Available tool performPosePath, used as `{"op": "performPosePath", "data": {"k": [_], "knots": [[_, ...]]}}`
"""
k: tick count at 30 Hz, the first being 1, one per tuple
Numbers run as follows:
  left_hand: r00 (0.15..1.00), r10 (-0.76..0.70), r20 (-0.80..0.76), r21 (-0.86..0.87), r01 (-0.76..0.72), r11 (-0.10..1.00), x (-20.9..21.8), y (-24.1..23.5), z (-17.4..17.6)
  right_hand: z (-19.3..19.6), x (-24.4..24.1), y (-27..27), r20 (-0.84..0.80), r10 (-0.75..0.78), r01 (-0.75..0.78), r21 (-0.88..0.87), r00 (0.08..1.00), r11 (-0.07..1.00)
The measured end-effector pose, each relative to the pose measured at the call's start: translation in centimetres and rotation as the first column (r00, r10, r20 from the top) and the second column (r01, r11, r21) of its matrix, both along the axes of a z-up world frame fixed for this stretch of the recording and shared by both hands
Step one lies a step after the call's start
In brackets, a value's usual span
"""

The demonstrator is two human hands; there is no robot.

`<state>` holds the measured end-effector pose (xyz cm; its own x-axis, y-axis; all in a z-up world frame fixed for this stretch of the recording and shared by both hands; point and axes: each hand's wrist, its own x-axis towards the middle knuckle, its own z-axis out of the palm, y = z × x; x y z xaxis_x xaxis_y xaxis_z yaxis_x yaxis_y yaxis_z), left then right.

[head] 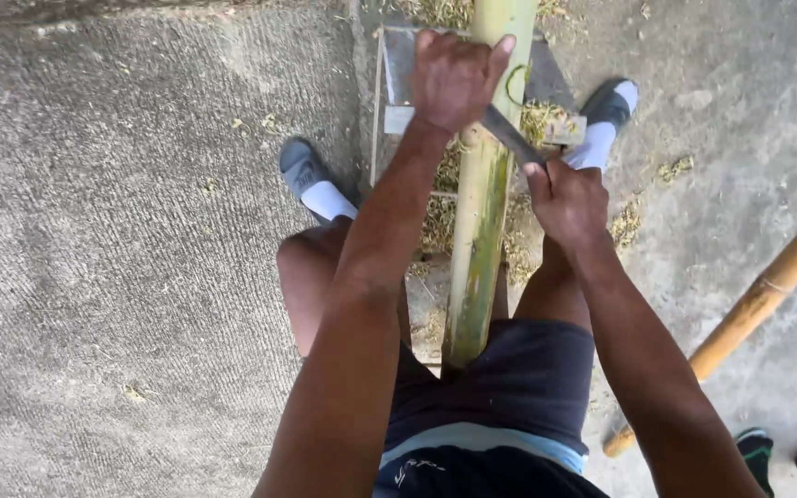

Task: Scraping the outer green layer off a bamboo stalk using a knife.

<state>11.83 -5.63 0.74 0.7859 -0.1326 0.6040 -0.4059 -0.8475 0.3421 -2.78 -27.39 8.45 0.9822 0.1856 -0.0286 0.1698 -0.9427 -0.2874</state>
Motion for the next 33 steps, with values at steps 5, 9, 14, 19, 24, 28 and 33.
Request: {"op": "performPosePath", "data": {"k": [5,9,14,19,24,28,33], "knots": [[0.975,-0.098,-0.201,-0.088,0.082,0.993,-0.3,-0.1,-2.5,1.1,0.8,0.4,-0.176,-0.048,0.073,0.14,0.983,0.987],[0.99,-0.11,-0.087,-0.097,0.101,0.99,-0.6,-0.7,-2.0,0.9,-0.5,-0.1,0.025,0.068,-0.071,0.144,0.997,0.987],[0.992,-0.035,-0.122,0.034,0.039,0.999,-1.8,0.2,3.1,0.1,-0.5,0.3,-0.072,-0.007,0.023,0.216,0.997,0.976],[0.978,-0.13,-0.162,0.026,0.135,0.99,-1.1,-0.1,-1.9,-1.7,-1.4,0.0,-0.221,-0.062,0.104,0.181,0.973,0.978],[0.993,-0.078,-0.084,0.025,0.08,0.996,-2.1,0.4,3.4,-2.5,-1.8,-0.2,-0.056,-0.025,0.038,0.239,0.998,0.97],[0.986,-0.08,-0.149,0.082,0.093,0.992,-1.8,0.2,1.1,-1.8,-2.0,0.2,-0.148,-0.046,0.072,0.178,0.988,0.981],[0.999,-0.044,-0.02,0.13,0.047,0.99,-1.5,0.0,2.4,-0.6,-1.2,0.7,-0.236,-0.075,0.144,0.291,0.969,0.946]]}}
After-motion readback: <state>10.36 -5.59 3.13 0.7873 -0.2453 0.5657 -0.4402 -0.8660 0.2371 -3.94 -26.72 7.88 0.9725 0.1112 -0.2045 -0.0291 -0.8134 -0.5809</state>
